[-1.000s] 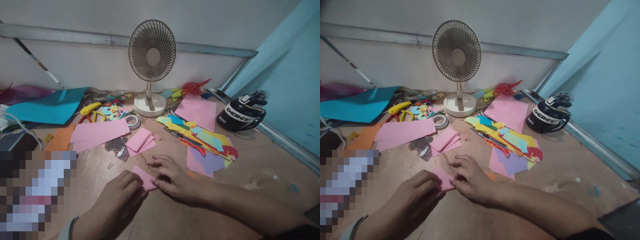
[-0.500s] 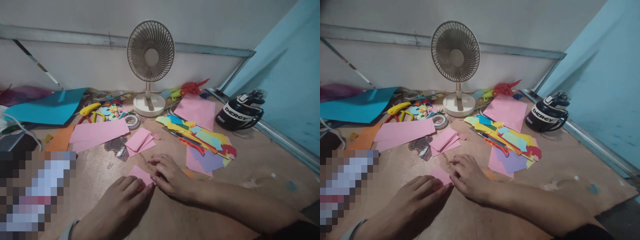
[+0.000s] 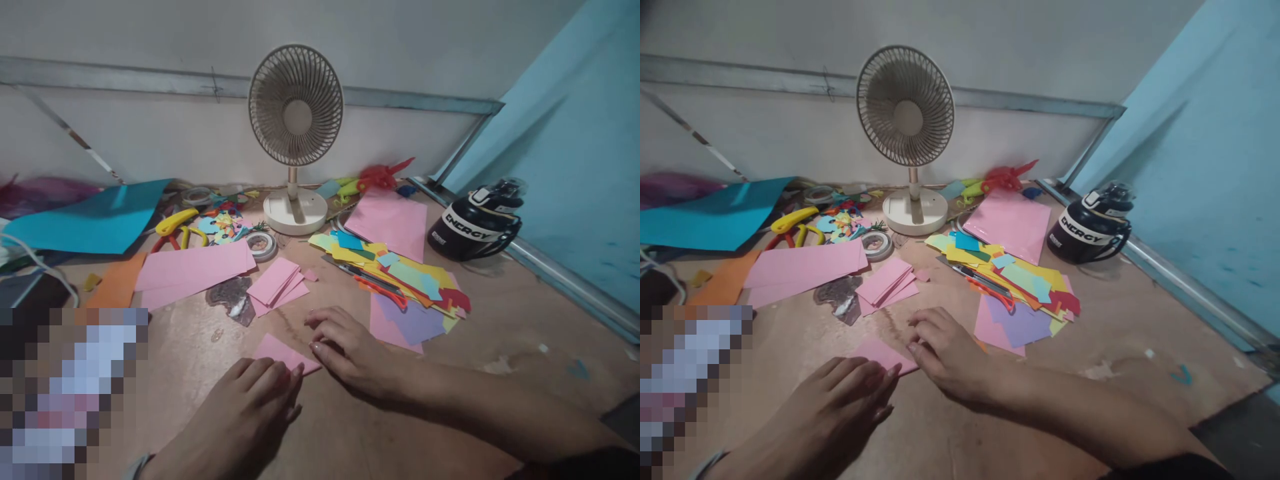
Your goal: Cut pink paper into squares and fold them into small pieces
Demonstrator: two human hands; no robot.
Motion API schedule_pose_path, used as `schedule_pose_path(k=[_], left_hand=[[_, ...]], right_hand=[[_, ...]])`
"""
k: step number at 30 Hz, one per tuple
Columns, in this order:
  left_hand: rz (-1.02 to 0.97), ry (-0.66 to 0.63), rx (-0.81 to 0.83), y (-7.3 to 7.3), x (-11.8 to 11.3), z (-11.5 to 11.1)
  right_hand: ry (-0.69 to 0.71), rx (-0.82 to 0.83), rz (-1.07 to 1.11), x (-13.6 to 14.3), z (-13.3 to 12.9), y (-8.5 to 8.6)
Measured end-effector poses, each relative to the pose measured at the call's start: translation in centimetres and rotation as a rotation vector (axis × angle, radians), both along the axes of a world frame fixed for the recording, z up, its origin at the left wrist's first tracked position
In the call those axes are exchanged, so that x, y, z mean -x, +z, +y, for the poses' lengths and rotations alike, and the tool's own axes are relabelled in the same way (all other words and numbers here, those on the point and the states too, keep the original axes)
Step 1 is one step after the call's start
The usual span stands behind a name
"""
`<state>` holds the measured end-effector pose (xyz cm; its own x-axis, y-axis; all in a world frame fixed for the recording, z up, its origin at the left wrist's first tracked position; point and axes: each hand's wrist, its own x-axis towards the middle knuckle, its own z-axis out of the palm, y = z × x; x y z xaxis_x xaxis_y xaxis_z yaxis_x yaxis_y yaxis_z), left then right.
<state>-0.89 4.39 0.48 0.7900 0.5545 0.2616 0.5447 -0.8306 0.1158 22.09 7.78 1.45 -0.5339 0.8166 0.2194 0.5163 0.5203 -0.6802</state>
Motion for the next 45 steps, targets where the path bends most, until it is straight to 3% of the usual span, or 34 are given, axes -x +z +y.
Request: schedule_pose_path(k=[5,9,14,25,35,45], left_hand=[[0.007,0.003,0.004,-0.1,0.1,0.0],[0.001,-0.011,0.006,0.0,0.1,0.1],[0.0,-0.003,-0.002,-0.1,0.1,0.1],[-0.019,-0.021,-0.021,0.0,0.1,0.3],[-0.026,-0.024,0.011,0.4,-0.1,0.4],[0.018,-0.011,0.056,-0.2,0.2,0.3]], right_hand=[[0.125,-0.052,-0.15,-1.4,-0.7,0.8],[0.196,-0.195,-0.27,-2.0,-1.9,-0.4],[0.161,-0.338,-0.28,-2.3,-2.2,-1.4],[0.156,-0.366,-0.3,-2.3,-1.9,-1.2],[0.278,-0.394,-0.286,-2.1,-2.0,-1.2],[0.281,-0.408,-0.313,-2.2,-2.1,-1.4]])
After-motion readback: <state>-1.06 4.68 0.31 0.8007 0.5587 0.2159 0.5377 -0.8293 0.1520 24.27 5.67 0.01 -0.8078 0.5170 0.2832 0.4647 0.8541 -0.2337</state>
